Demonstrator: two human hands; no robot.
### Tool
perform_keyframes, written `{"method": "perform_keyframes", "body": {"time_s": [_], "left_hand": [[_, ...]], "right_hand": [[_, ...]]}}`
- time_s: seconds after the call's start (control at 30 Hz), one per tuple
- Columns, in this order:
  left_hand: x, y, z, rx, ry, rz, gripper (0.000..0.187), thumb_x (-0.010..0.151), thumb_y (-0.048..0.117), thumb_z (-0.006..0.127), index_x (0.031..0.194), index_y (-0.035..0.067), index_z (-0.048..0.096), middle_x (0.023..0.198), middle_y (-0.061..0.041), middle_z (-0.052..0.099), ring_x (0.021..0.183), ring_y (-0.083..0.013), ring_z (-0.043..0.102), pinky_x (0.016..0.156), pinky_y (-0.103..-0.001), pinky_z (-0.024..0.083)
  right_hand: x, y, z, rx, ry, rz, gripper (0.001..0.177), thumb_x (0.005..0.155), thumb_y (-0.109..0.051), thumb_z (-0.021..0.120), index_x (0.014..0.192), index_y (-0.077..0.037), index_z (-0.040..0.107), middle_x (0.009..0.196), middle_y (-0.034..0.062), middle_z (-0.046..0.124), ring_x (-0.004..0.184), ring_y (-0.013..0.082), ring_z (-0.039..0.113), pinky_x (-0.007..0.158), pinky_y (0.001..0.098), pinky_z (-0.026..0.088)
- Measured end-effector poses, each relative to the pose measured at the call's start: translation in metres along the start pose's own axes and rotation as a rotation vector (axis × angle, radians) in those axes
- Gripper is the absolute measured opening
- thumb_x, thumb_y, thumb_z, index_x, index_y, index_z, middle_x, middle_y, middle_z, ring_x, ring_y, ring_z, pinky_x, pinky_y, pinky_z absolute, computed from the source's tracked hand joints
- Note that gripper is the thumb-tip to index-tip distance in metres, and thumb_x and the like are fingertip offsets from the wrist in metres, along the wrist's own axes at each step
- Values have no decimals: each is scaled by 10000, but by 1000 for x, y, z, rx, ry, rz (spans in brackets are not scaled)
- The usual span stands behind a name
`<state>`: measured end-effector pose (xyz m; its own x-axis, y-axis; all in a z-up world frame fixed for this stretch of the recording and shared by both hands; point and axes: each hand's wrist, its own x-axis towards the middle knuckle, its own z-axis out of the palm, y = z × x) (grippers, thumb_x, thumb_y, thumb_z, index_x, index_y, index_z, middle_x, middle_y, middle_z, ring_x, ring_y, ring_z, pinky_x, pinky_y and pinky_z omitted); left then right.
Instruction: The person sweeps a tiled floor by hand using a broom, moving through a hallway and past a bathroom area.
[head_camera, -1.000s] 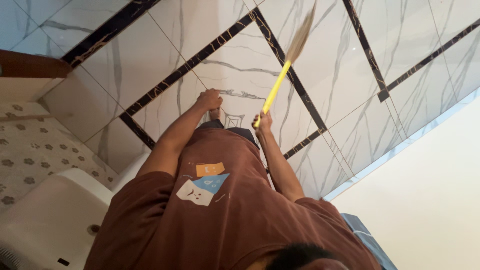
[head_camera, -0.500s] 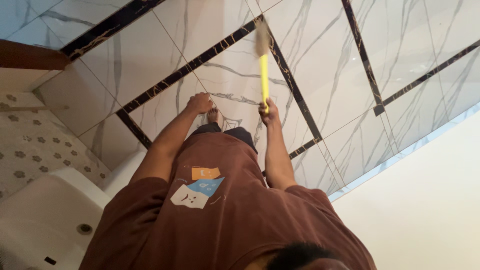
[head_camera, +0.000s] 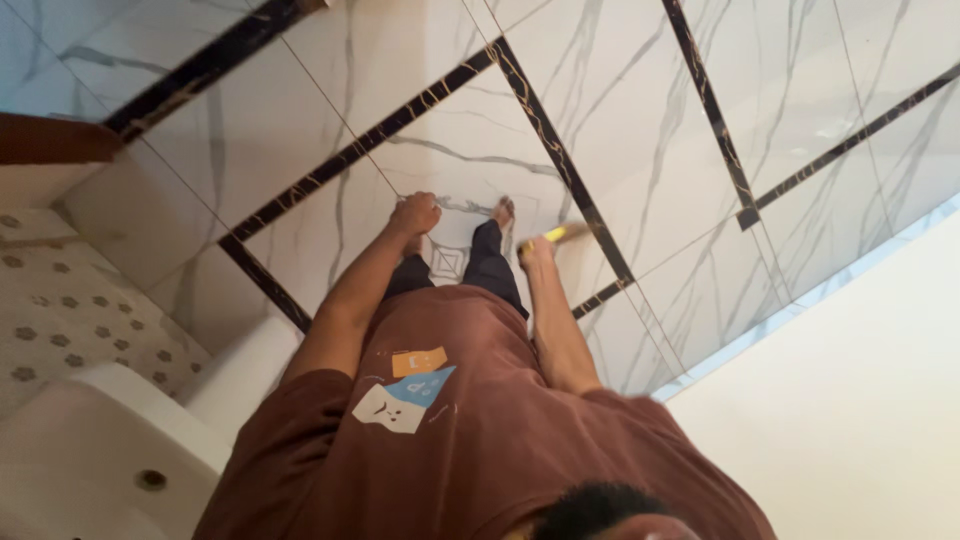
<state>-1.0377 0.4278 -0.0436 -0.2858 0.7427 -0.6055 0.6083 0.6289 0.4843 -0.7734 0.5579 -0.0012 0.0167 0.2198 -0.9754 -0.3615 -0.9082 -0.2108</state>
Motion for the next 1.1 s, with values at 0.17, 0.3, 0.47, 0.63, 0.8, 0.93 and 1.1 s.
{"method": "perform_keyframes", "body": {"time_s": [0.17,0.3,0.47,0.63,0.8,0.93,1.1], "left_hand": [[16,39,20,-88,18,-16,416,941,338,528,1213,52,660,1290,-222,644,1191,-431,607,1025,-548,482],[24,67,35,-101,53,40,439,935,339,538,1221,22,641,1278,-249,630,1186,-436,599,1005,-551,480],[43,94,41,-67,44,-2,448,951,340,514,1257,36,637,1312,-234,631,1222,-423,594,1045,-554,465],[55,117,45,-108,14,-67,455,946,323,503,1279,43,635,1349,-223,617,1242,-416,587,1064,-547,458],[54,130,54,-175,104,-55,490,926,323,520,1317,43,612,1341,-238,603,1231,-427,571,1059,-536,437],[46,136,64,-161,90,-90,461,951,316,517,1305,45,635,1349,-227,622,1243,-420,584,1080,-523,450],[40,134,64,-125,62,-103,452,968,330,517,1296,41,635,1350,-219,622,1254,-412,579,1090,-518,447]], "right_hand": [[39,-63,70,-35,-165,165,401,1044,-234,522,1440,-211,471,740,17,534,521,99,490,428,267,455],[35,-114,43,-571,-204,-105,393,1046,-251,535,1433,-202,491,726,10,520,508,90,477,411,263,438],[20,-154,-14,-895,-302,-556,434,1048,-276,538,1472,-244,450,724,2,502,494,79,460,393,253,411],[10,-129,-44,-566,-212,-451,329,1032,-254,521,1350,-302,449,719,18,495,478,102,459,383,279,408],[51,-123,15,-17,-34,-97,119,1033,-157,504,933,-105,465,647,34,469,452,154,463,385,303,439],[89,-171,51,67,-157,179,80,991,0,448,941,-62,448,651,61,490,474,170,480,426,285,469],[74,-216,24,-483,-510,5,245,1030,-184,467,1259,-132,538,619,8,455,444,112,440,368,239,405]]}}
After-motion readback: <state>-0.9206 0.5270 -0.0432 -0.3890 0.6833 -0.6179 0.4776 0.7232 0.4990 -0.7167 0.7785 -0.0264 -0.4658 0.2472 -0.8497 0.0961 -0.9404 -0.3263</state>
